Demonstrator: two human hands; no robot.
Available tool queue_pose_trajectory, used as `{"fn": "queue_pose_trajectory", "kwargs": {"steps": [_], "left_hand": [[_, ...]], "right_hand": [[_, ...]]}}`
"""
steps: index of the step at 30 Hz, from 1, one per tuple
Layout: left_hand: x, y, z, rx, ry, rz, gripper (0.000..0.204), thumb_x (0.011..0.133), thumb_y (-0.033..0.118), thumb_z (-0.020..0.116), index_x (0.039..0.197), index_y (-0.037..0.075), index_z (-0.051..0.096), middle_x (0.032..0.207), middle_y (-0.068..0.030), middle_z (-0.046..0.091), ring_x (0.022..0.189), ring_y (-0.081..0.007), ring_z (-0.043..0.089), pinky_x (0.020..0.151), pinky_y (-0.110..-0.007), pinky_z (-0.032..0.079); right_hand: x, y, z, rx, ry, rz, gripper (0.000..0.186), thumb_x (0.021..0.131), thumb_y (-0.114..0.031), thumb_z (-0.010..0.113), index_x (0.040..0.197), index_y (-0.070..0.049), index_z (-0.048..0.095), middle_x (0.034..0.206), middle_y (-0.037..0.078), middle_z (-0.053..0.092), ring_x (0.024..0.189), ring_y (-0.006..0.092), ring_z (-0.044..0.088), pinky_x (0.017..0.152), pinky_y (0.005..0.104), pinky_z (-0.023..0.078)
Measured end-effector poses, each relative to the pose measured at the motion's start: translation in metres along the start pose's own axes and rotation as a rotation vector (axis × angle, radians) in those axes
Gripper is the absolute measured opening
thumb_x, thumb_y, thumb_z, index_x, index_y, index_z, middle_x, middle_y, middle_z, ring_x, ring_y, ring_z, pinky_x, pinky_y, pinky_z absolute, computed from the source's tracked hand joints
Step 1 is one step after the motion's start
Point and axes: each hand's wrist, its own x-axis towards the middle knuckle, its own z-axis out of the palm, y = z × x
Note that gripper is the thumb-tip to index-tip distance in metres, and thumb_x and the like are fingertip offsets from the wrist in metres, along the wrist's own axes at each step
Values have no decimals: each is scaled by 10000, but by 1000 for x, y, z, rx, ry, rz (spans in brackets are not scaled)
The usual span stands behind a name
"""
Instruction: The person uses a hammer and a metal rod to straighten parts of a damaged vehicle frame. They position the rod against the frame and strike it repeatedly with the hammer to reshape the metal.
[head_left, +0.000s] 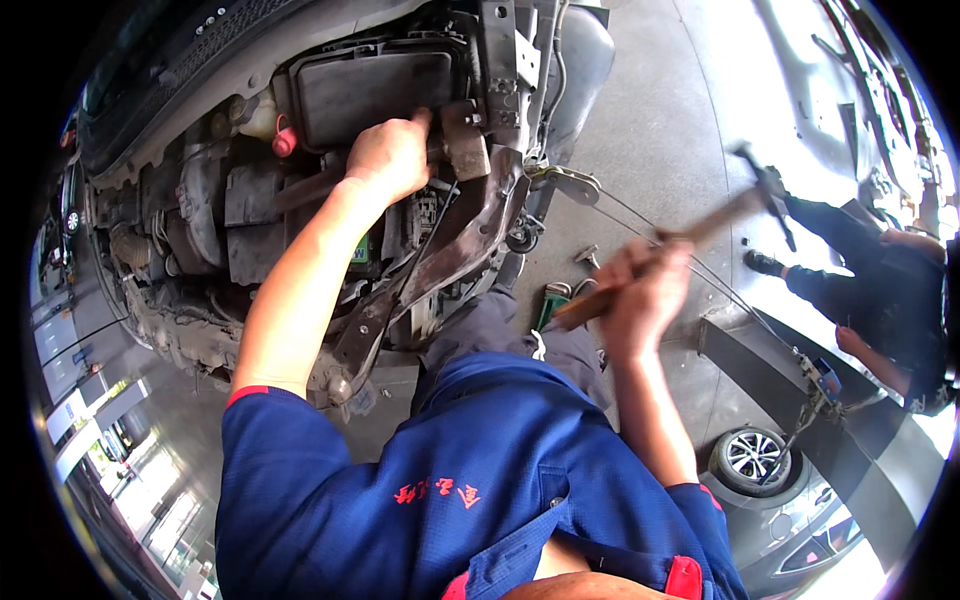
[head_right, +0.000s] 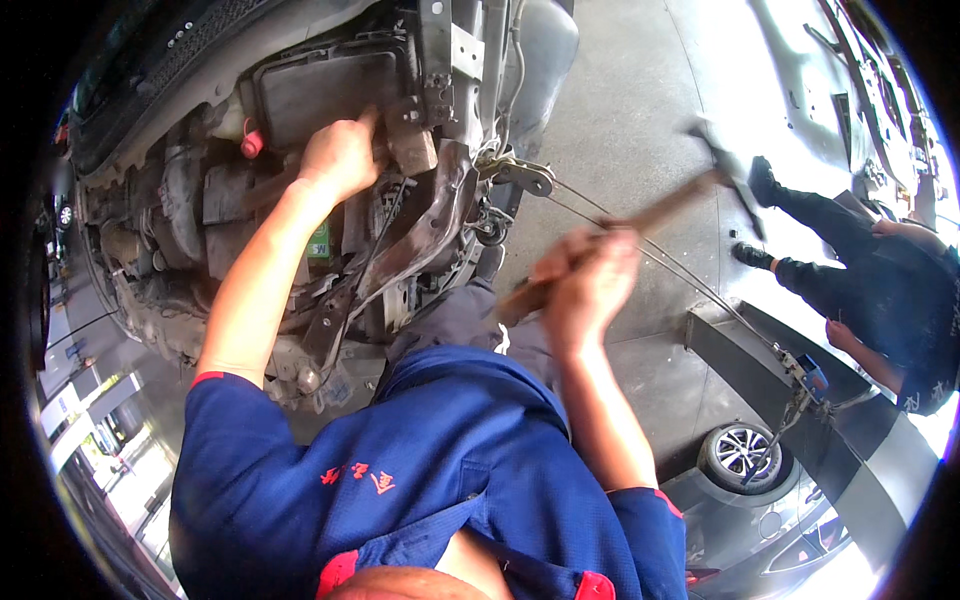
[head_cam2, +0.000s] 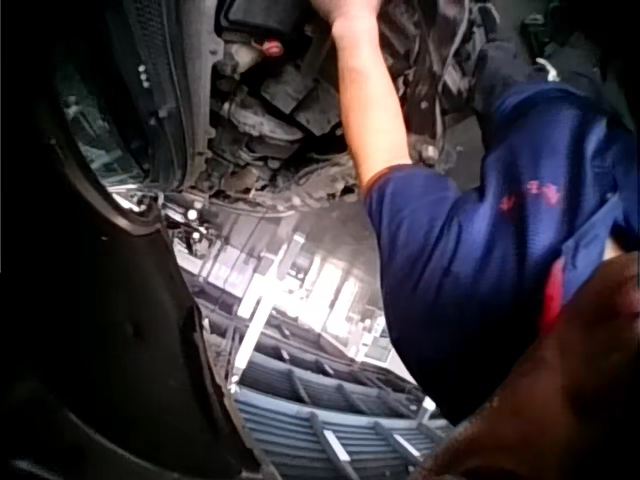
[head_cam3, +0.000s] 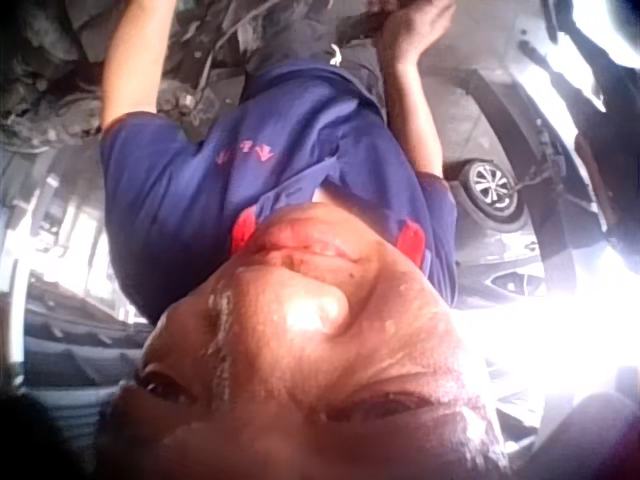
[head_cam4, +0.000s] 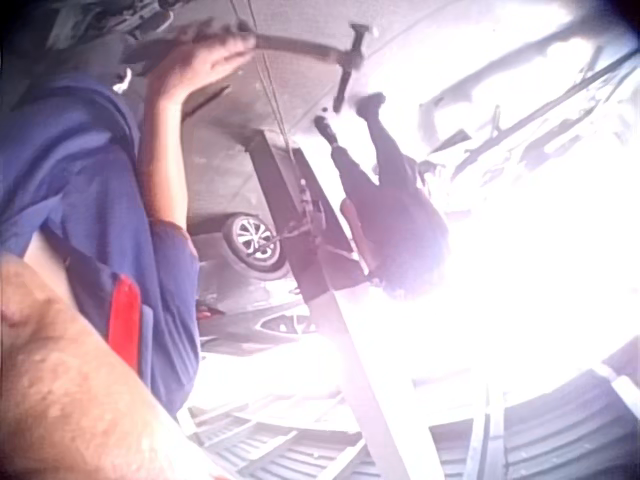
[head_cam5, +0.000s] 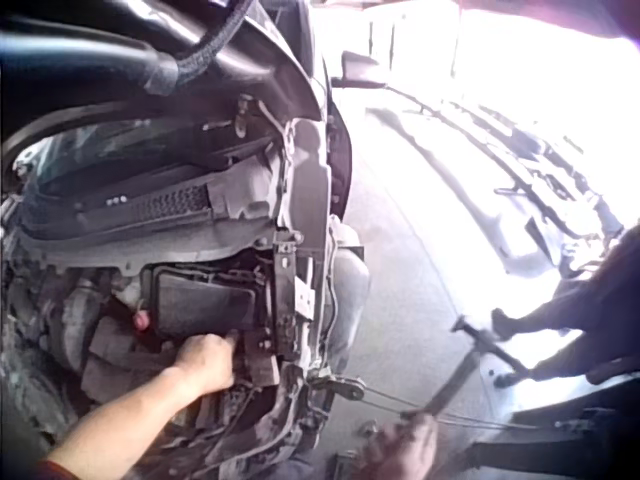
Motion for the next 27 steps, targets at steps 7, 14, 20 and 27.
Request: {"fn": "queue_pose_trajectory", "kwargs": {"steps": [7, 14, 20, 27], "left_hand": [[-4, 4, -9, -25, -25, -31, 455, 804, 225, 759, 1196, 42, 619, 935, -270, 719, 919, -467, 698, 844, -529, 573], [5, 9, -4, -9, -28, 2, 434, 828, 257, 747, 1187, 46, 623, 914, -267, 719, 906, -464, 702, 819, -541, 574], [-6, 0, -2, 56, -57, -17, 458, 774, 152, 723, 1201, 33, 608, 919, -235, 734, 914, -427, 721, 814, -511, 597], [9, 3, 0, -15, 1, 37, 477, 803, 230, 723, 1220, 28, 610, 903, -252, 719, 903, -459, 695, 815, -536, 565]], "right_hand": [[-4, -19, -5, -535, -263, 272, 294, 1115, -388, 462, 1153, -107, 540, 768, 0, 504, 534, 79, 456, 460, 261, 417], [-7, 21, -10, -323, -287, -96, 276, 1111, -353, 476, 1111, -78, 508, 755, 48, 562, 537, 123, 535, 480, 292, 471], [9, -21, 2, -657, -296, -64, 217, 1098, -282, 506, 1162, -75, 523, 757, 29, 549, 531, 107, 505, 488, 273, 438], [-1, 36, -6, -864, -401, -182, 236, 1077, -276, 548, 1115, -43, 545, 766, 102, 575, 623, 172, 576, 580, 351, 494]]}}
